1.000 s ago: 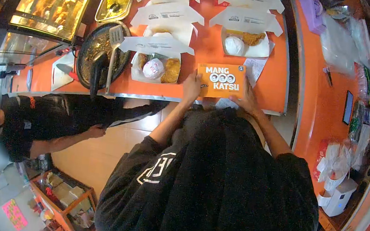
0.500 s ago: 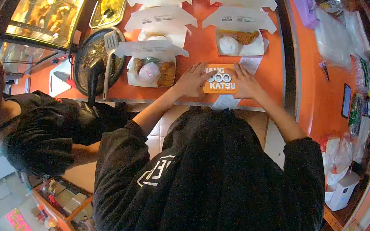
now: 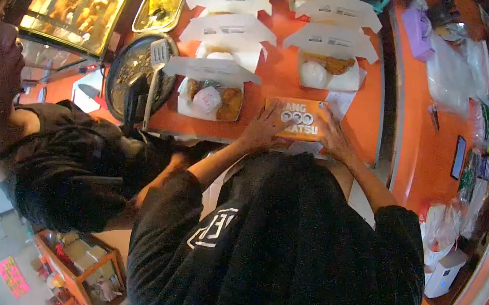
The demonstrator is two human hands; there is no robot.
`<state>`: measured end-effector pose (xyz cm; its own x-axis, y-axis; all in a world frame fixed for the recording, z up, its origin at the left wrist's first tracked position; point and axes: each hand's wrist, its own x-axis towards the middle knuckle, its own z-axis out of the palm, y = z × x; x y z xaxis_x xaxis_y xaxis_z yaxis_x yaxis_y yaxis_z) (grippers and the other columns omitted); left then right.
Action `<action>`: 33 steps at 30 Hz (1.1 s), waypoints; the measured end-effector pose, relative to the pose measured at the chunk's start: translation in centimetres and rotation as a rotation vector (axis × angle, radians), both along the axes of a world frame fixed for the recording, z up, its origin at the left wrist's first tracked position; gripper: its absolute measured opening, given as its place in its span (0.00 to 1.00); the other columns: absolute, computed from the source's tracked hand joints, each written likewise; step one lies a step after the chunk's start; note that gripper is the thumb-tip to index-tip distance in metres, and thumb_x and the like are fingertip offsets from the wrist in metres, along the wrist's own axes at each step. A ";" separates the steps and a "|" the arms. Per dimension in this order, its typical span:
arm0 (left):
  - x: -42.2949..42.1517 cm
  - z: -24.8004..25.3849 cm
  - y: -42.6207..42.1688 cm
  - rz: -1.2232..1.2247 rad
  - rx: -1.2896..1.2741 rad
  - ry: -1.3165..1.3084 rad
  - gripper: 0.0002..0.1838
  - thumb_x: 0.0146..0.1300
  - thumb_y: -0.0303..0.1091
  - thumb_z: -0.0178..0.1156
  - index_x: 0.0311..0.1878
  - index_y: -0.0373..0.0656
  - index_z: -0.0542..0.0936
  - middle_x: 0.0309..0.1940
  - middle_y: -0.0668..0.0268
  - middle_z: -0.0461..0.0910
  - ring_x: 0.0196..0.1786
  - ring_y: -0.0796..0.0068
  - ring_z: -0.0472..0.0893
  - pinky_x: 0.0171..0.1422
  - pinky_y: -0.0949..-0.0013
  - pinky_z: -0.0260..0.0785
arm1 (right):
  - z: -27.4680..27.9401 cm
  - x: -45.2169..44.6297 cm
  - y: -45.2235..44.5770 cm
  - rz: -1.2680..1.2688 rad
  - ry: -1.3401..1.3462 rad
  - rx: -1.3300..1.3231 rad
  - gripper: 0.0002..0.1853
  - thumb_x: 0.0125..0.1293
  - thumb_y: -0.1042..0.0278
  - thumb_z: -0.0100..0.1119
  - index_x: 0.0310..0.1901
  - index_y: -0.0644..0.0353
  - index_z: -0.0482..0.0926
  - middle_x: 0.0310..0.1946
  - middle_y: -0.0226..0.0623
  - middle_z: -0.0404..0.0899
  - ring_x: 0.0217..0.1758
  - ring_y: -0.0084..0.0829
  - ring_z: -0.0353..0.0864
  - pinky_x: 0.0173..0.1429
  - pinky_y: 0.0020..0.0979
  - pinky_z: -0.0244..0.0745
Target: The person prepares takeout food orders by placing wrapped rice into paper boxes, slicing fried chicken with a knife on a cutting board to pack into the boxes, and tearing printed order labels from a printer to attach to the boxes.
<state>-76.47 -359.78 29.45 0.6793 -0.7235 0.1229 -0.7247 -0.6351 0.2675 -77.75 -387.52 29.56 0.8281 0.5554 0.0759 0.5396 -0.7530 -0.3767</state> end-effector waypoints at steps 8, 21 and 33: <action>5.0 7.1 10.0 1.030 -0.288 -0.532 0.35 0.49 0.36 0.59 0.57 0.31 0.56 0.55 0.43 0.59 0.58 0.43 0.59 0.65 0.49 0.42 | 7.3 5.0 11.1 -0.093 -0.145 0.252 0.31 0.54 0.57 0.56 0.59 0.58 0.61 0.54 0.45 0.62 0.57 0.44 0.61 0.59 0.41 0.57; 3.3 3.7 17.3 1.002 -0.719 -0.035 0.17 0.58 0.38 0.50 0.44 0.33 0.70 0.42 0.51 0.73 0.48 0.54 0.71 0.56 0.63 0.59 | 2.8 4.9 22.9 -0.169 0.122 0.542 0.12 0.52 0.77 0.47 0.40 0.63 0.68 0.36 0.52 0.73 0.42 0.50 0.73 0.43 0.42 0.68; 4.3 -2.0 19.9 0.973 -0.803 0.188 0.19 0.62 0.43 0.47 0.44 0.35 0.71 0.40 0.53 0.77 0.44 0.59 0.76 0.47 0.66 0.66 | -2.8 5.8 24.0 -0.450 0.053 0.509 0.15 0.55 0.70 0.54 0.42 0.63 0.63 0.38 0.52 0.74 0.42 0.52 0.73 0.41 0.44 0.68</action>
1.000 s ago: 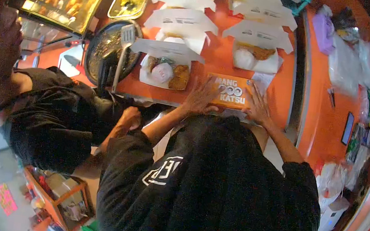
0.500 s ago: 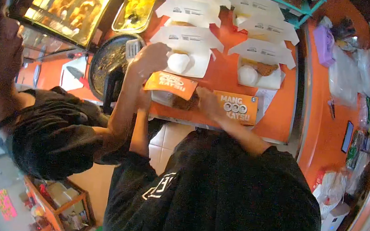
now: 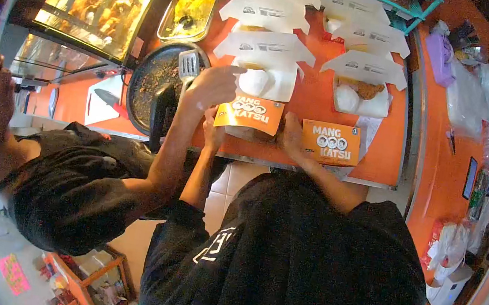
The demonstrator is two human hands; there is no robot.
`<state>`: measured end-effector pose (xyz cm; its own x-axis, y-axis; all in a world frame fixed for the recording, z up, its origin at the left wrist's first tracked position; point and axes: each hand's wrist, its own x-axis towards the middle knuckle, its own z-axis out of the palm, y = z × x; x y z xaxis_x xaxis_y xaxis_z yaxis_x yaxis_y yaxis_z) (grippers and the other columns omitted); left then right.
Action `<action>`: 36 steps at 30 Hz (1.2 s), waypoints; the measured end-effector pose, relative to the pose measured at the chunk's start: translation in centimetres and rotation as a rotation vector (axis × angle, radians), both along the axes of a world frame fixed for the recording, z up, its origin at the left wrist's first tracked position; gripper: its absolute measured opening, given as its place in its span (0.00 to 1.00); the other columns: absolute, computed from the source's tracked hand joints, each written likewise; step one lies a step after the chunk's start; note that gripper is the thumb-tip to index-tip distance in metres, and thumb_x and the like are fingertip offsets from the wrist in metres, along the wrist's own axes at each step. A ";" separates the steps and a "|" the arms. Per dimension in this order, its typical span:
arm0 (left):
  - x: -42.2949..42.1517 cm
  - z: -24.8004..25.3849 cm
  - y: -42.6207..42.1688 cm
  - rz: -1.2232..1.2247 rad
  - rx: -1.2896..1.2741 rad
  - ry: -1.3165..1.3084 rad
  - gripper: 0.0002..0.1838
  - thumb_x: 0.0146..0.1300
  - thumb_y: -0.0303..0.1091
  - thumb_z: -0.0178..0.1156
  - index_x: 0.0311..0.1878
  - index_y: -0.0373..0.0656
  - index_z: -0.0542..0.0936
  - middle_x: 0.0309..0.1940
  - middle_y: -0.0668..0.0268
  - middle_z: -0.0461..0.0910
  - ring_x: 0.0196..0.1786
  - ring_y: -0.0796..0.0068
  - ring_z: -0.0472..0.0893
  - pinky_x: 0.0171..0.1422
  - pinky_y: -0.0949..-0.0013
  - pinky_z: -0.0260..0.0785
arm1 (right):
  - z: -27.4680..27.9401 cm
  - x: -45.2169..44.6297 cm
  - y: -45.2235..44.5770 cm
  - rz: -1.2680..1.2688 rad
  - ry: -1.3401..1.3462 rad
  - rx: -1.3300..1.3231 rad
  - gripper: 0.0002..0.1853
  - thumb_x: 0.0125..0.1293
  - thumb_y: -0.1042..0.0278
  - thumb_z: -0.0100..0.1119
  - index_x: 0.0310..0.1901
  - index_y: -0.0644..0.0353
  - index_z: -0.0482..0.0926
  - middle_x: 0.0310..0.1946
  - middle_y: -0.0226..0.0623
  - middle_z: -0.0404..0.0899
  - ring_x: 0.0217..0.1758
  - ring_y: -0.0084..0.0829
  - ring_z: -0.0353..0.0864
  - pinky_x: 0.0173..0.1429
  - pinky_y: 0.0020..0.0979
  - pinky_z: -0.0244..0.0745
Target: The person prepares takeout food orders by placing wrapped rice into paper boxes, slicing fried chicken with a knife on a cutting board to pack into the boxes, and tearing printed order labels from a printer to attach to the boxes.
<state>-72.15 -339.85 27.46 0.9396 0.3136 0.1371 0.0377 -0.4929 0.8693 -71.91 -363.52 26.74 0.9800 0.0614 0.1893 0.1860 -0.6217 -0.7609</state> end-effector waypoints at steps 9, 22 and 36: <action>2.1 4.0 0.8 -0.122 0.108 -0.023 0.14 0.61 0.36 0.50 0.49 0.44 0.70 0.36 0.52 0.77 0.36 0.53 0.78 0.38 0.60 0.68 | 6.5 0.3 1.1 -0.027 0.332 -0.072 0.21 0.51 0.75 0.54 0.46 0.62 0.59 0.36 0.57 0.71 0.44 0.54 0.71 0.43 0.46 0.66; 0.1 4.8 1.8 -0.379 0.296 0.094 0.33 0.45 0.36 0.64 0.57 0.45 0.64 0.48 0.55 0.72 0.51 0.56 0.71 0.53 0.62 0.65 | 7.1 -0.6 1.1 0.038 0.140 -0.130 0.22 0.46 0.79 0.56 0.46 0.60 0.63 0.42 0.50 0.69 0.47 0.52 0.67 0.45 0.44 0.65; -0.2 2.5 3.4 -0.579 0.209 0.230 0.52 0.36 0.43 0.70 0.63 0.38 0.50 0.57 0.53 0.63 0.55 0.51 0.63 0.61 0.58 0.55 | 9.0 1.6 -1.3 0.258 0.144 -0.230 0.18 0.52 0.73 0.51 0.47 0.61 0.64 0.42 0.50 0.72 0.46 0.50 0.70 0.47 0.45 0.64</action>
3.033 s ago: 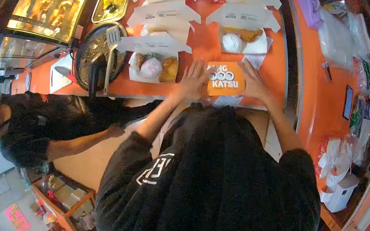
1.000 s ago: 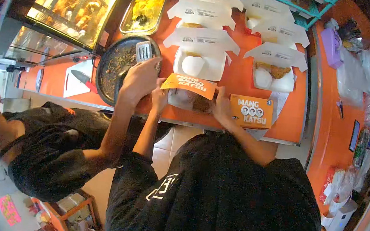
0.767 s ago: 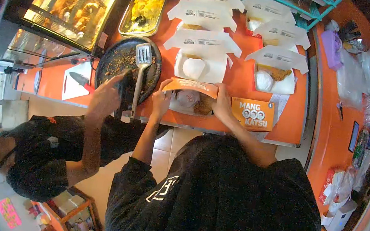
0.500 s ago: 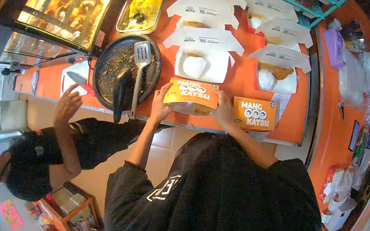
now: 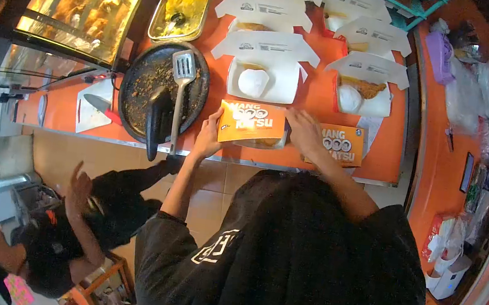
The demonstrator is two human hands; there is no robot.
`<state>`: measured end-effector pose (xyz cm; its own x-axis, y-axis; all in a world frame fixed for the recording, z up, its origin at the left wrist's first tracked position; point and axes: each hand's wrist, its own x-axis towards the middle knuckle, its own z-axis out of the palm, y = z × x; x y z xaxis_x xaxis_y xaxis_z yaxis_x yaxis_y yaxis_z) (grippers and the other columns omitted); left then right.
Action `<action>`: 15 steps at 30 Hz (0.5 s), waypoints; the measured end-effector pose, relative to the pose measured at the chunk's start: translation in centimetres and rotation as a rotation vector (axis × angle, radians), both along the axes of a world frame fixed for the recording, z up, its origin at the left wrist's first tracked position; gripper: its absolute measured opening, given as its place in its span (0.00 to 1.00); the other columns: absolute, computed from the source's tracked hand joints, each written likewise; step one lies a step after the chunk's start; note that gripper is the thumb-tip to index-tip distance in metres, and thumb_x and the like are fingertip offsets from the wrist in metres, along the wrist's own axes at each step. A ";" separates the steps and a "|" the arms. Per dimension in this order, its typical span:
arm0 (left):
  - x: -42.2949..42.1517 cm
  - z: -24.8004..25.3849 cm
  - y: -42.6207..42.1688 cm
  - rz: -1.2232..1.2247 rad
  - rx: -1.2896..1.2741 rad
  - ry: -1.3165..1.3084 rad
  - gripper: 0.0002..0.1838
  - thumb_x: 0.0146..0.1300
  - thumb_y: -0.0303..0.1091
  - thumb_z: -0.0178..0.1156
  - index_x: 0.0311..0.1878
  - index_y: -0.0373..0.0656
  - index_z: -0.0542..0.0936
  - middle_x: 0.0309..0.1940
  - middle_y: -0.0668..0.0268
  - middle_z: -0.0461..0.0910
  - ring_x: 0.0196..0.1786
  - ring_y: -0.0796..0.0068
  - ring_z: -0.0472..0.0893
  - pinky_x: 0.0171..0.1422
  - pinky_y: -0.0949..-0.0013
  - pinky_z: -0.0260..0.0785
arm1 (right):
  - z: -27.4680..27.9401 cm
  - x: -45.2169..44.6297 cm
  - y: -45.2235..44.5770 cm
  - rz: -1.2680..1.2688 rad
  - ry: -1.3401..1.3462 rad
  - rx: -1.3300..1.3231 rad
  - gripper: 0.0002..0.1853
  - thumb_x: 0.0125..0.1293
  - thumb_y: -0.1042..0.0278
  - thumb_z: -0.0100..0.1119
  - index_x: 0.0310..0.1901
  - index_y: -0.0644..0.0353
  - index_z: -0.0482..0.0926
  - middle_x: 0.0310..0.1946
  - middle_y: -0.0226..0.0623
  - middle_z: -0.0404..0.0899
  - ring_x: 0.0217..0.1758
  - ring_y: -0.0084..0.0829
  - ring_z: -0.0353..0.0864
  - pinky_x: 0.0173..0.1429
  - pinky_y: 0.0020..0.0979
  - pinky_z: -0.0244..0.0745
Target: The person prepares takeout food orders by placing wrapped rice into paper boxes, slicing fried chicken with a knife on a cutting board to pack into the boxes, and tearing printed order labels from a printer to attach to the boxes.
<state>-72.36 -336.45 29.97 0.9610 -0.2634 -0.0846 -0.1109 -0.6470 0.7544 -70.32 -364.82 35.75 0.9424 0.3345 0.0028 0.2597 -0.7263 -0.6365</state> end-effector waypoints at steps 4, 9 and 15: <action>0.0 -0.8 -0.1 -0.044 -0.291 0.060 0.53 0.37 0.36 0.72 0.62 0.36 0.47 0.58 0.50 0.60 0.57 0.59 0.66 0.60 0.61 0.59 | 0.1 -1.4 0.2 -0.038 0.101 0.020 0.21 0.52 0.69 0.55 0.46 0.63 0.61 0.41 0.53 0.72 0.45 0.52 0.71 0.44 0.43 0.66; -0.6 0.5 -0.6 -0.026 -0.432 0.255 0.55 0.38 0.30 0.71 0.64 0.40 0.42 0.60 0.51 0.56 0.62 0.61 0.61 0.64 0.61 0.54 | -5.1 -3.9 2.7 -0.305 -0.107 0.304 0.24 0.50 0.74 0.58 0.46 0.63 0.58 0.41 0.56 0.69 0.47 0.54 0.70 0.47 0.42 0.65; -0.5 0.9 -0.9 -0.013 -0.424 0.302 0.56 0.40 0.27 0.69 0.64 0.45 0.38 0.60 0.51 0.57 0.61 0.63 0.62 0.62 0.63 0.58 | -2.1 -2.0 2.6 -0.184 0.252 0.391 0.30 0.47 0.83 0.52 0.55 0.64 0.58 0.52 0.57 0.64 0.56 0.49 0.65 0.57 0.43 0.58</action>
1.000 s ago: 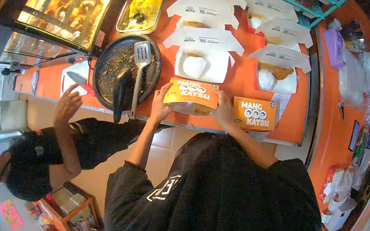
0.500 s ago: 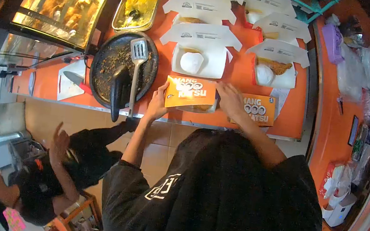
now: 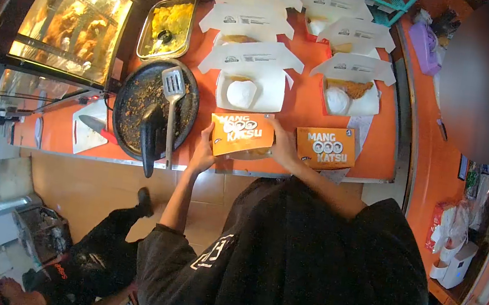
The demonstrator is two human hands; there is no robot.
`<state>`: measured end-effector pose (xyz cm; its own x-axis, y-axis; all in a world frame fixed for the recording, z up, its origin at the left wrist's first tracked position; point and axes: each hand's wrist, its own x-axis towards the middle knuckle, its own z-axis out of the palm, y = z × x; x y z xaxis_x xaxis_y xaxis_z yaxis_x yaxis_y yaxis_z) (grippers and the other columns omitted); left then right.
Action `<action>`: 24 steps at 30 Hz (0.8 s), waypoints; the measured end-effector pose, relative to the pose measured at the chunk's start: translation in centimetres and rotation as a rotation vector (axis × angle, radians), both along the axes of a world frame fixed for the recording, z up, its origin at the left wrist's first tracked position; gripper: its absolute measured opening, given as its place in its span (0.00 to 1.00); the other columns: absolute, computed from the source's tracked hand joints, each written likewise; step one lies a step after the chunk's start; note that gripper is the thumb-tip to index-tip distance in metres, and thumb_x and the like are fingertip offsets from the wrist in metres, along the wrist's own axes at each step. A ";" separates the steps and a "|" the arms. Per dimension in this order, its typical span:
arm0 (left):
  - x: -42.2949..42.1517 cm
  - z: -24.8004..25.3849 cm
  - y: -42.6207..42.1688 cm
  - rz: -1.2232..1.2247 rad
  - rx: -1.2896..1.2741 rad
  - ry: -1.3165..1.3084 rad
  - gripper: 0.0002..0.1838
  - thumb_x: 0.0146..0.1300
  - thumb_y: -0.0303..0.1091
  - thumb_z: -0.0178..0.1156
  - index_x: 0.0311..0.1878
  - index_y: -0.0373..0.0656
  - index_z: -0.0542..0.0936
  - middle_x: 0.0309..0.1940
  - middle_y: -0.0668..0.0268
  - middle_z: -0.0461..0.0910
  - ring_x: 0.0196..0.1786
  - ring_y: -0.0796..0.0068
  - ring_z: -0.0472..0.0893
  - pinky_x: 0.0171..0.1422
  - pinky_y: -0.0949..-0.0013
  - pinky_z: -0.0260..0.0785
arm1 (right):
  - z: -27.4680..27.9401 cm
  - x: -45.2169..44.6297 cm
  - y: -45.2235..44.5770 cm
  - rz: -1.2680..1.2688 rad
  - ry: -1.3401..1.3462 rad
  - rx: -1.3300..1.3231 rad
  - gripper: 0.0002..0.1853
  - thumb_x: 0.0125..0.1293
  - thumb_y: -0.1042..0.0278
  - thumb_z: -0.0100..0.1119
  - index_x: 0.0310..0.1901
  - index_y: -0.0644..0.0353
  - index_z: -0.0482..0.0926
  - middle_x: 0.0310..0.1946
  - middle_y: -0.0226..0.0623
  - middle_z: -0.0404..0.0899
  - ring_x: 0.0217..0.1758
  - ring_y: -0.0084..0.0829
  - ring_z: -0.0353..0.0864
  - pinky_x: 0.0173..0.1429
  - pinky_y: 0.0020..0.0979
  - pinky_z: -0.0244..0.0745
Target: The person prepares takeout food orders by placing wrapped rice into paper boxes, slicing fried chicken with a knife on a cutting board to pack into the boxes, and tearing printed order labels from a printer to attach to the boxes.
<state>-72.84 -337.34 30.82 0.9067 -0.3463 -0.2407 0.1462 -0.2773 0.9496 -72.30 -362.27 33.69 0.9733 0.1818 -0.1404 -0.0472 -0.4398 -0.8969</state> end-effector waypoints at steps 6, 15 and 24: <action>0.4 -1.6 1.2 -0.091 -0.044 -0.056 0.57 0.38 0.26 0.70 0.65 0.39 0.38 0.65 0.48 0.43 0.66 0.57 0.52 0.67 0.60 0.50 | -0.8 -1.9 -0.5 0.224 -0.074 -0.584 0.42 0.49 0.73 0.51 0.65 0.57 0.40 0.66 0.53 0.38 0.69 0.51 0.35 0.67 0.49 0.38; 0.3 0.7 -0.3 -0.128 0.536 -0.300 0.44 0.50 0.55 0.57 0.64 0.42 0.52 0.66 0.45 0.37 0.67 0.49 0.46 0.66 0.51 0.42 | -1.2 -0.5 -1.3 0.296 -0.120 -0.548 0.62 0.34 0.42 0.67 0.65 0.60 0.37 0.64 0.60 0.37 0.68 0.55 0.37 0.65 0.56 0.37; 1.8 8.0 -9.1 0.145 0.487 -1.008 0.41 0.54 0.49 0.58 0.62 0.35 0.50 0.63 0.48 0.43 0.64 0.52 0.49 0.66 0.51 0.41 | -2.1 -1.9 -1.2 0.252 -0.251 -0.378 0.45 0.54 0.37 0.43 0.64 0.63 0.47 0.67 0.51 0.33 0.70 0.46 0.29 0.68 0.49 0.34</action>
